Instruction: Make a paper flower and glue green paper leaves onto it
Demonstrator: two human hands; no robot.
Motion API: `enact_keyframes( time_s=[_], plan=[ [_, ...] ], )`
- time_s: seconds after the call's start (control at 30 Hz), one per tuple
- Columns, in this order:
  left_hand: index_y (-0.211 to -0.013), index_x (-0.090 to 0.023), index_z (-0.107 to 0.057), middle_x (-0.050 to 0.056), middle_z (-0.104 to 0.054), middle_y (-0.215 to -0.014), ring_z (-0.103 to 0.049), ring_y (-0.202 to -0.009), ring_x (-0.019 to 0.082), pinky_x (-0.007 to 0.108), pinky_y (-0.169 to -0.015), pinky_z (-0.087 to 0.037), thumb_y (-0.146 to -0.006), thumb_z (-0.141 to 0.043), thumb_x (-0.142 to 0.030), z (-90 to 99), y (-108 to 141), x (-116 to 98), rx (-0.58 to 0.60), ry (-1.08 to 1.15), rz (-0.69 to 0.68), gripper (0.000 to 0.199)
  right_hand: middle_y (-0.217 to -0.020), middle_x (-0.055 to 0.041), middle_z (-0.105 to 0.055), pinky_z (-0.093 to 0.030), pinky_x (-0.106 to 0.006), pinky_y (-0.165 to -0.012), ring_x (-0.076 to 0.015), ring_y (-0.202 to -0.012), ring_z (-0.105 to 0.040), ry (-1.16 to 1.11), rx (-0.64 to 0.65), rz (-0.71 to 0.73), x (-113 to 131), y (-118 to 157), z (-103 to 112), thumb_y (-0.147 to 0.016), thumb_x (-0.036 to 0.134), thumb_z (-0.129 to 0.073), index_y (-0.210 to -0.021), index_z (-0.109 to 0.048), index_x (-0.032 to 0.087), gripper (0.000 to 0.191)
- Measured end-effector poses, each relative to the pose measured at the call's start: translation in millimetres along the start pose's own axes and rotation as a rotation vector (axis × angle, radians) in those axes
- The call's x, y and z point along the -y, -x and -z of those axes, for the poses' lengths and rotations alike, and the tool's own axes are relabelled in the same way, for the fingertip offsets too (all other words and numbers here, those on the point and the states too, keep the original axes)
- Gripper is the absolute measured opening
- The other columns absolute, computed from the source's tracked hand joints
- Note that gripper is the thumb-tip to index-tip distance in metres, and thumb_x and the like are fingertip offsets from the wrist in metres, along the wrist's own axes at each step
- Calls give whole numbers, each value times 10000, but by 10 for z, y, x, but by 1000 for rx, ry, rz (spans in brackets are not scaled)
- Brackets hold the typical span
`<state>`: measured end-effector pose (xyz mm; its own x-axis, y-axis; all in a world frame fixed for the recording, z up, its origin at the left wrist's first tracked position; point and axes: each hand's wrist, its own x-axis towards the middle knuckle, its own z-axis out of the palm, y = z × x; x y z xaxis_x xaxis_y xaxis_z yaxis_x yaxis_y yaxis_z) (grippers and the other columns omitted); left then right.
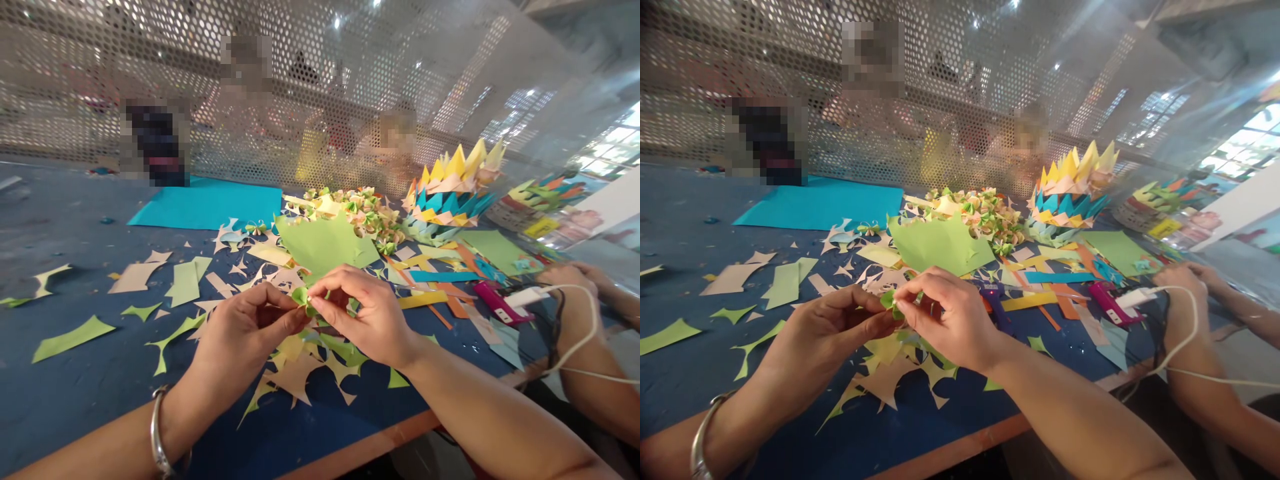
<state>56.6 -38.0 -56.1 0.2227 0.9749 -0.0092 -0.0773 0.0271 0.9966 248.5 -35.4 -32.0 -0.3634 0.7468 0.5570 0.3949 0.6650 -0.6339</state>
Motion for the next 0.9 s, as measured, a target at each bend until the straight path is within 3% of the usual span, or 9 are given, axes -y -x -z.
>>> enact_keyframes(
  time_s=[0.43,0.9],
  plan=[
    [-762,-182,-670,6,-772,-717,-741,-690,144,200,-652,-578,-751,-829,-292,8,-11,42,-93,154,-47,194,-923,-14,-690,-540,-232,-575,-94,-638,-628,-8,-31,-110,-40,17,16,-904,244,-687,-1049,-679,214,149],
    [-751,-185,-660,8,-760,-703,-741,-681,149,209,-641,-586,-758,-802,-298,-8,-14,10,-36,51,-78,181,-838,-3,-695,-482,-225,-516,-79,-581,-596,-205,10,-214,-15,2,-8,-919,265,-681,-991,-685,201,97]
  ],
)
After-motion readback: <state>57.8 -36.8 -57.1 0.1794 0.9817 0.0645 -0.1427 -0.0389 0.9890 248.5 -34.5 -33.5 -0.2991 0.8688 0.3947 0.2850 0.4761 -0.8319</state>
